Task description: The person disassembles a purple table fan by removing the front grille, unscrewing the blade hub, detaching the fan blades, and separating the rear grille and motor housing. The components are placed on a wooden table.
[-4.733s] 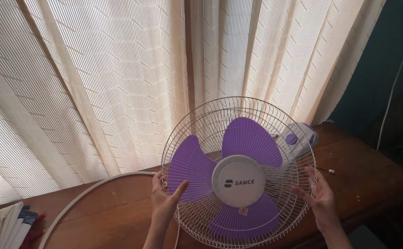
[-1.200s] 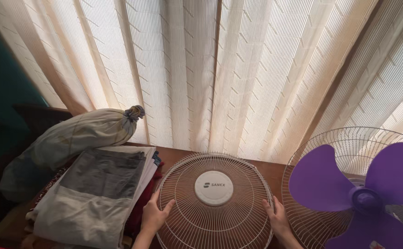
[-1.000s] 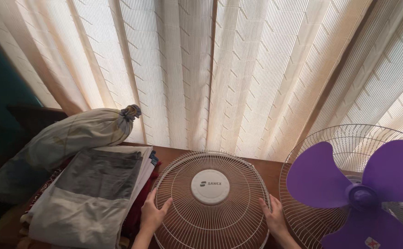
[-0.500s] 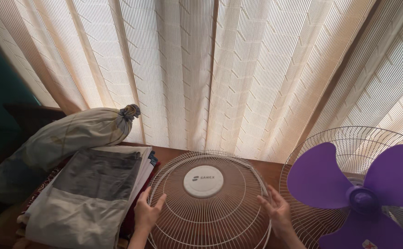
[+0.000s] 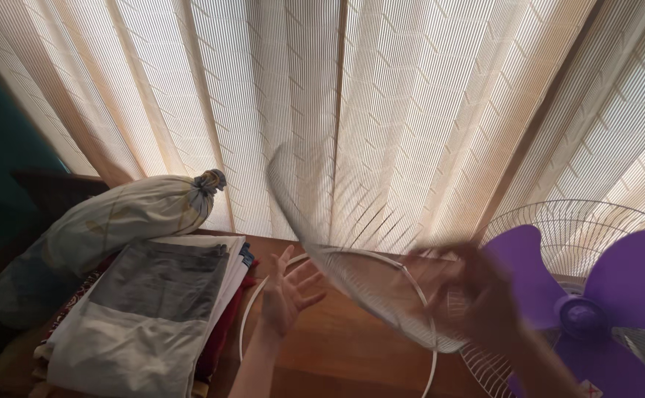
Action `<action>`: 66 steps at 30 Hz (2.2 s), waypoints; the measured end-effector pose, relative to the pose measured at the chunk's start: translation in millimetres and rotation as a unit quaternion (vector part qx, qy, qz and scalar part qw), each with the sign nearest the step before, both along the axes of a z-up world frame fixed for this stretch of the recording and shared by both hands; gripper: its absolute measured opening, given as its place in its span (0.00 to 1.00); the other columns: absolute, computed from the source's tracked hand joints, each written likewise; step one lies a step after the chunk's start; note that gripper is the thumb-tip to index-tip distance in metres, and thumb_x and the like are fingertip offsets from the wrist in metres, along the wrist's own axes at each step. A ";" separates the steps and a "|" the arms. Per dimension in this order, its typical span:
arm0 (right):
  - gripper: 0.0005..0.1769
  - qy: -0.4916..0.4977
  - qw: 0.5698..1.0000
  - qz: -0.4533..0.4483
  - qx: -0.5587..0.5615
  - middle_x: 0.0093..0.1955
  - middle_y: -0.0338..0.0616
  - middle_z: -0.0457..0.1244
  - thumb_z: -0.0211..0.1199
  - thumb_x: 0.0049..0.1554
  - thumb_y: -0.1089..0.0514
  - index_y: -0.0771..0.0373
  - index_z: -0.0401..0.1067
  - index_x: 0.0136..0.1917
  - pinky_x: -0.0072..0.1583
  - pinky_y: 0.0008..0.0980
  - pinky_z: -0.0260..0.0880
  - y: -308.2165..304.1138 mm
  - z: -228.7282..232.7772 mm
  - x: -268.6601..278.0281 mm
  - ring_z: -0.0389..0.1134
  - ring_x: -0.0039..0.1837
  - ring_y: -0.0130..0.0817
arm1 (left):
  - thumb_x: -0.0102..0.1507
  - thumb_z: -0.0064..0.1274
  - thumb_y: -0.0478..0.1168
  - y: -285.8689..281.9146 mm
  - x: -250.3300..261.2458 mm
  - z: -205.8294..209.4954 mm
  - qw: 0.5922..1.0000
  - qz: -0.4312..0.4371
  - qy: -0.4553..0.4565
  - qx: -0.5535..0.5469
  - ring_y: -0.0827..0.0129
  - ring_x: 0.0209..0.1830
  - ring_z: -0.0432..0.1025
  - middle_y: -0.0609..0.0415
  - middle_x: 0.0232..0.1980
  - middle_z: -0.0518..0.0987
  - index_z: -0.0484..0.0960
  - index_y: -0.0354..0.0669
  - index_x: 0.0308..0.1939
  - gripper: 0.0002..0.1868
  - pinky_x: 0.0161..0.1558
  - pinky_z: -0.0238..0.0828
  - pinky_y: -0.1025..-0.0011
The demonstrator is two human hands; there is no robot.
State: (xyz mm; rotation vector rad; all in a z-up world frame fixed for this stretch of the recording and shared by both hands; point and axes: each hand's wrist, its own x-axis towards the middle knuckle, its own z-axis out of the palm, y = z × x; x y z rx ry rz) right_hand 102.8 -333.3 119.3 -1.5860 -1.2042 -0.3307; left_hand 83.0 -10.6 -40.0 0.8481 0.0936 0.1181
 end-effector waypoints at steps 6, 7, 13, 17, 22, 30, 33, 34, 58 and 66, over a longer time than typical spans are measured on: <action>0.09 -0.210 0.964 0.099 -0.131 0.54 0.44 0.74 0.62 0.59 0.70 0.62 0.75 0.52 0.42 0.25 0.78 32.8 -87.2 -50.7 0.77 0.46 0.31 | 0.52 0.43 0.83 37.8 -32.2 2.7 0.965 -0.047 -0.054 -0.251 0.28 0.74 0.52 0.27 0.77 0.50 0.40 0.39 0.78 0.68 0.65 0.51 0.27; 0.07 -0.246 0.953 0.078 -0.159 0.52 0.44 0.75 0.62 0.59 0.69 0.63 0.76 0.50 0.35 0.23 0.76 36.6 -106.0 -58.8 0.75 0.37 0.26 | 0.52 0.42 0.82 47.3 -40.4 -3.3 0.971 0.001 0.011 -0.239 0.30 0.73 0.53 0.27 0.77 0.52 0.42 0.40 0.79 0.67 0.65 0.50 0.27; 0.08 -0.246 0.952 0.044 -0.178 0.47 0.43 0.74 0.59 0.64 0.63 0.64 0.77 0.44 0.33 0.21 0.78 30.9 -186.6 -60.8 0.73 0.32 0.24 | 0.60 0.44 0.52 83.6 -50.7 -52.8 0.977 0.091 0.151 -0.122 0.30 0.73 0.55 0.28 0.77 0.55 0.44 0.40 0.81 0.49 0.67 0.53 0.28; 0.09 -0.228 0.958 0.058 -0.166 0.42 0.43 0.73 0.60 0.63 0.61 0.67 0.79 0.48 0.38 0.23 0.80 22.8 -229.8 -47.2 0.77 0.38 0.30 | 0.61 0.38 0.40 89.6 -58.7 -76.4 0.974 0.095 0.194 -0.072 0.35 0.73 0.61 0.37 0.78 0.57 0.40 0.49 0.81 0.45 0.66 0.62 0.31; 0.11 -0.118 0.937 0.037 -0.327 0.41 0.40 0.74 0.57 0.66 0.56 0.61 0.77 0.46 0.40 0.25 0.81 3.3 -273.7 -34.0 0.78 0.40 0.27 | 0.66 0.35 0.35 79.8 -67.0 -92.9 0.967 0.130 0.221 0.015 0.37 0.71 0.64 0.42 0.78 0.60 0.45 0.56 0.81 0.39 0.64 0.65 0.34; 0.38 0.059 0.914 -0.251 -0.315 0.73 0.51 0.61 0.66 0.45 0.34 0.50 0.69 0.65 0.72 0.71 0.36 -39.8 -280.1 -28.9 0.50 0.80 0.51 | 0.72 0.37 0.38 61.7 -72.0 -128.6 0.937 0.257 0.224 0.082 0.48 0.69 0.67 0.42 0.74 0.68 0.56 0.47 0.79 0.29 0.64 0.66 0.46; 0.34 0.141 0.879 -0.338 -0.304 0.84 0.53 0.41 0.57 0.52 0.34 0.44 0.64 0.69 0.75 0.72 0.39 -46.1 -279.9 -24.7 0.34 0.86 0.51 | 0.71 0.38 0.36 58.1 -75.5 -151.1 0.926 0.308 0.192 0.106 0.51 0.65 0.71 0.43 0.69 0.73 0.61 0.41 0.77 0.27 0.58 0.73 0.51; 0.37 0.195 0.879 -0.321 -0.294 0.86 0.54 0.34 0.57 0.53 0.33 0.44 0.60 0.72 0.75 0.71 0.39 -45.1 -279.5 -21.4 0.31 0.85 0.52 | 0.71 0.39 0.34 57.7 -74.7 -157.5 0.919 0.326 0.187 0.122 0.53 0.63 0.73 0.43 0.68 0.75 0.63 0.39 0.75 0.27 0.57 0.74 0.54; 0.51 0.232 0.857 -0.455 -0.066 0.87 0.53 0.33 0.55 0.57 0.41 0.55 0.33 0.84 0.80 0.48 0.35 -157.9 -128.2 -35.1 0.32 0.86 0.48 | 0.61 0.55 0.36 -197.6 -11.5 10.7 0.811 0.188 -0.154 0.532 0.51 0.68 0.67 0.40 0.64 0.75 0.75 0.36 0.60 0.23 0.68 0.63 0.54; 0.51 0.172 0.823 -0.533 -0.096 0.86 0.53 0.38 0.57 0.56 0.42 0.57 0.37 0.83 0.79 0.50 0.40 -256.7 -140.6 -25.6 0.37 0.85 0.48 | 0.65 0.51 0.37 -301.3 61.5 4.0 0.833 0.067 -0.133 0.533 0.59 0.66 0.72 0.45 0.63 0.78 0.78 0.37 0.59 0.18 0.70 0.68 0.62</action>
